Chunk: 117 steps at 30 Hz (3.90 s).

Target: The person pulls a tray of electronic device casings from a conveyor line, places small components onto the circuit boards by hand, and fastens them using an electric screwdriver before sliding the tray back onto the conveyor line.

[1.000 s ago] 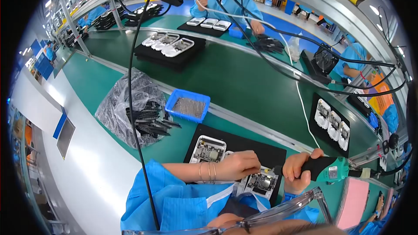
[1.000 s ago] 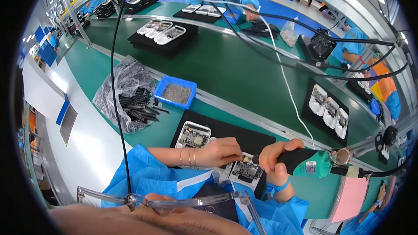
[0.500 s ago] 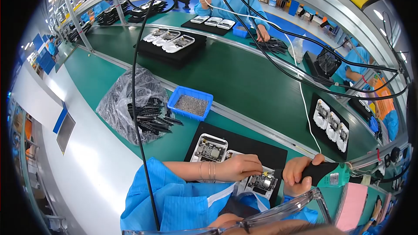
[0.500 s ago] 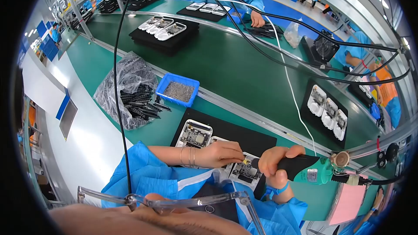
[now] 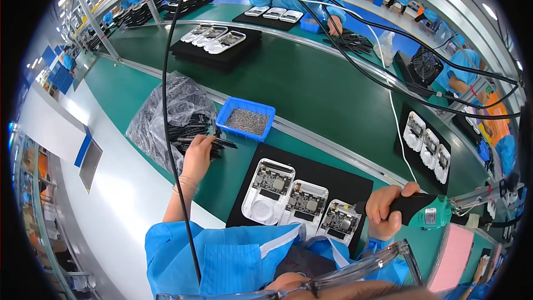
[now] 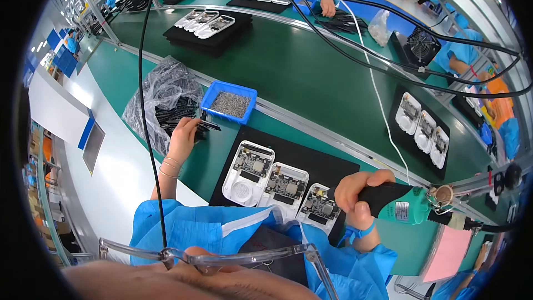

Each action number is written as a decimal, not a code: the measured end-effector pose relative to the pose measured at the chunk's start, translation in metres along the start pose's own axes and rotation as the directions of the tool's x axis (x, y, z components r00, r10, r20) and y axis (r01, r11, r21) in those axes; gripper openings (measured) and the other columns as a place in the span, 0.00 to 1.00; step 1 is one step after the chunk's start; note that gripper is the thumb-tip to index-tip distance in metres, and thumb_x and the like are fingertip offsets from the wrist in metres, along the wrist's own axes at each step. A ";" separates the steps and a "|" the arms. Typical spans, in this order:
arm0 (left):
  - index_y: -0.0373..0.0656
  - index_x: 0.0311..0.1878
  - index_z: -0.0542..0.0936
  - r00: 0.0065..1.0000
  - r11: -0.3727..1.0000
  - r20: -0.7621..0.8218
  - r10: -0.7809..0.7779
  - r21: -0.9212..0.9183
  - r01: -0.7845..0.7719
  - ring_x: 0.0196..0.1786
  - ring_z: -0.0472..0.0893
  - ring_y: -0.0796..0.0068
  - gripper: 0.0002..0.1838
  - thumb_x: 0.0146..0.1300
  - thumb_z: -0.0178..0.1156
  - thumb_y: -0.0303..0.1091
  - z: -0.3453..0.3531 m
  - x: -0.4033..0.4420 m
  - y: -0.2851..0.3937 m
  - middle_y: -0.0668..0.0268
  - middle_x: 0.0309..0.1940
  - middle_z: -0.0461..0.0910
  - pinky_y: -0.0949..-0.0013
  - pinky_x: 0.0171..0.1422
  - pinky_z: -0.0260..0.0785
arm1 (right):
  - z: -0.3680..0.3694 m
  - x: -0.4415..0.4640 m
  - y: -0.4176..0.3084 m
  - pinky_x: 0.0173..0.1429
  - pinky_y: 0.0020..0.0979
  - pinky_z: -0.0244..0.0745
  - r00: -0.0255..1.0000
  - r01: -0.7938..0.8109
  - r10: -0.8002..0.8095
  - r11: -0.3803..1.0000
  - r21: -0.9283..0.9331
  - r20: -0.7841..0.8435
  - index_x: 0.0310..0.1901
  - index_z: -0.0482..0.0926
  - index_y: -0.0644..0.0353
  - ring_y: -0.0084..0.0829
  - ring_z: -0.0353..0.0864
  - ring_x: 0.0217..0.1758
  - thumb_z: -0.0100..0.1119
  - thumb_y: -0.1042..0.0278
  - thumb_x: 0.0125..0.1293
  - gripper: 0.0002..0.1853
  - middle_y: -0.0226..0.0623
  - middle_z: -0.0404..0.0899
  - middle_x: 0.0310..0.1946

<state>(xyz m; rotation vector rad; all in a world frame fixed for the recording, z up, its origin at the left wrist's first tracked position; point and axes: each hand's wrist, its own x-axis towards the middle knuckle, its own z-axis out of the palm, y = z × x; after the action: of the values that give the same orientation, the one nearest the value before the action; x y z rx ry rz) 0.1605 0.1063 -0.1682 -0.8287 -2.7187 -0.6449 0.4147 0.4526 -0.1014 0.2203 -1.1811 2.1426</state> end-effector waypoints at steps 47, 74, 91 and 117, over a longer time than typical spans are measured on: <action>0.39 0.44 0.82 0.790 0.726 0.229 0.569 -0.591 -0.352 0.37 0.77 0.65 0.12 0.56 0.62 0.21 0.052 0.007 0.183 0.61 0.37 0.73 0.68 0.40 0.72 | -0.033 0.012 0.031 0.30 0.21 0.67 0.990 -0.132 0.135 0.986 -0.101 0.027 0.51 0.65 0.65 0.19 0.73 0.26 0.61 0.78 0.58 0.21 0.33 0.75 0.26; 0.33 0.47 0.74 0.732 0.695 0.230 0.641 -0.579 -0.426 0.46 0.75 0.55 0.15 0.54 0.58 0.20 0.111 -0.010 0.201 0.55 0.42 0.71 0.62 0.51 0.71 | -0.038 0.016 0.065 0.36 0.23 0.70 0.968 -0.155 0.225 0.886 -0.438 0.113 0.44 0.68 0.62 0.19 0.73 0.30 0.61 0.78 0.58 0.15 0.32 0.75 0.29; 0.31 0.49 0.74 0.672 0.624 0.190 0.716 -0.605 -0.494 0.49 0.74 0.52 0.18 0.51 0.57 0.19 0.121 -0.004 0.202 0.53 0.44 0.72 0.61 0.53 0.70 | -0.027 0.010 0.053 0.35 0.27 0.69 0.993 -0.107 0.114 0.907 -0.408 -0.007 0.45 0.64 0.56 0.23 0.71 0.32 0.61 0.70 0.60 0.16 0.32 0.70 0.28; 0.34 0.32 0.78 0.942 0.947 0.120 0.313 0.039 -0.320 0.40 0.77 0.51 0.07 0.60 0.53 0.27 0.074 0.123 0.047 0.52 0.30 0.77 0.55 0.46 0.70 | -0.063 0.000 -0.014 0.31 0.23 0.71 0.998 0.004 -0.025 0.934 -0.357 -0.054 0.48 0.65 0.63 0.21 0.74 0.27 0.62 0.76 0.58 0.19 0.34 0.75 0.26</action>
<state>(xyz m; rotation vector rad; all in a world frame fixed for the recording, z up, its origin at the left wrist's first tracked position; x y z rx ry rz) 0.0812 0.2347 -0.1759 -1.2873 -2.5972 -0.4591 0.4337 0.5084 -0.1277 0.0048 -1.5012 1.8657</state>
